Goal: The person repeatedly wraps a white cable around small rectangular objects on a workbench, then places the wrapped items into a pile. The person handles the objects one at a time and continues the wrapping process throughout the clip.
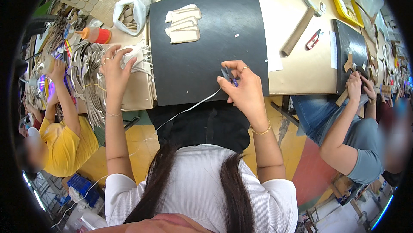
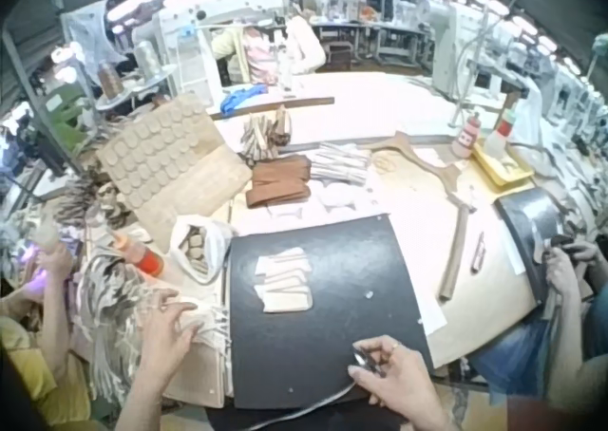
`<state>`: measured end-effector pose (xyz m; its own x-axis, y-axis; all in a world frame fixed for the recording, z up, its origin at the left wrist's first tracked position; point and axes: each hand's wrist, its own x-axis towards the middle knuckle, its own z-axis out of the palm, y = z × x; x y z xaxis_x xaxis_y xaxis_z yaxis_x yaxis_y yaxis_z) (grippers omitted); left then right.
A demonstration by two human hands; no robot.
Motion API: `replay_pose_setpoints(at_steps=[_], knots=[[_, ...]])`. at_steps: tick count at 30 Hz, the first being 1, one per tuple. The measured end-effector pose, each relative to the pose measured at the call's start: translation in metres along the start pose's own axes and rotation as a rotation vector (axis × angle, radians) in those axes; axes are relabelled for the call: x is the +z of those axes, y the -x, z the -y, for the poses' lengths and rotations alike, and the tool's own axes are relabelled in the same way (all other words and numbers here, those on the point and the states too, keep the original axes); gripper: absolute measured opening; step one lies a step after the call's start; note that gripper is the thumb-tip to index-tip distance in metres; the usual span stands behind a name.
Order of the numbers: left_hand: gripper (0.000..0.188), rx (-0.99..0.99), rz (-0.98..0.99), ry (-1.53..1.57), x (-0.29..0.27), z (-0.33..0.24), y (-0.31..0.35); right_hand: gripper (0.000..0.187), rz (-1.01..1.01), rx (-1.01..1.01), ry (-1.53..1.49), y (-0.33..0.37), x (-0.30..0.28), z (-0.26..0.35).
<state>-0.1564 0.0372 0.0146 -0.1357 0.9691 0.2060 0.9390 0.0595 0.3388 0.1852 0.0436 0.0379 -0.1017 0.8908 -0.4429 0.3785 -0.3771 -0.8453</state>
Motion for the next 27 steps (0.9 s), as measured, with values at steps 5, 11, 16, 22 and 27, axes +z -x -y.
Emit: replay_pose_setpoints(at_steps=[5,11,16,22,27], knots=[[0.031,0.223,-0.048,0.229,0.033,-0.037,-0.004,0.042,-0.02,-0.048,-0.123,-0.006,-0.001,0.001],[0.033,0.425,0.044,0.164,0.069,-0.075,-0.046,0.048,-0.087,-0.148,-0.254,-0.005,-0.008,-0.006],[0.016,0.565,-0.083,0.122,0.072,-0.077,-0.046,0.049,-0.182,-0.081,-0.355,-0.011,-0.024,-0.016],[0.014,0.545,-0.101,0.123,0.079,-0.074,-0.042,0.05,-0.184,-0.146,-0.394,-0.013,-0.029,-0.019],[0.018,0.537,-0.095,0.183,0.081,-0.071,-0.046,0.049,-0.207,-0.153,-0.352,-0.012,-0.027,-0.019]])
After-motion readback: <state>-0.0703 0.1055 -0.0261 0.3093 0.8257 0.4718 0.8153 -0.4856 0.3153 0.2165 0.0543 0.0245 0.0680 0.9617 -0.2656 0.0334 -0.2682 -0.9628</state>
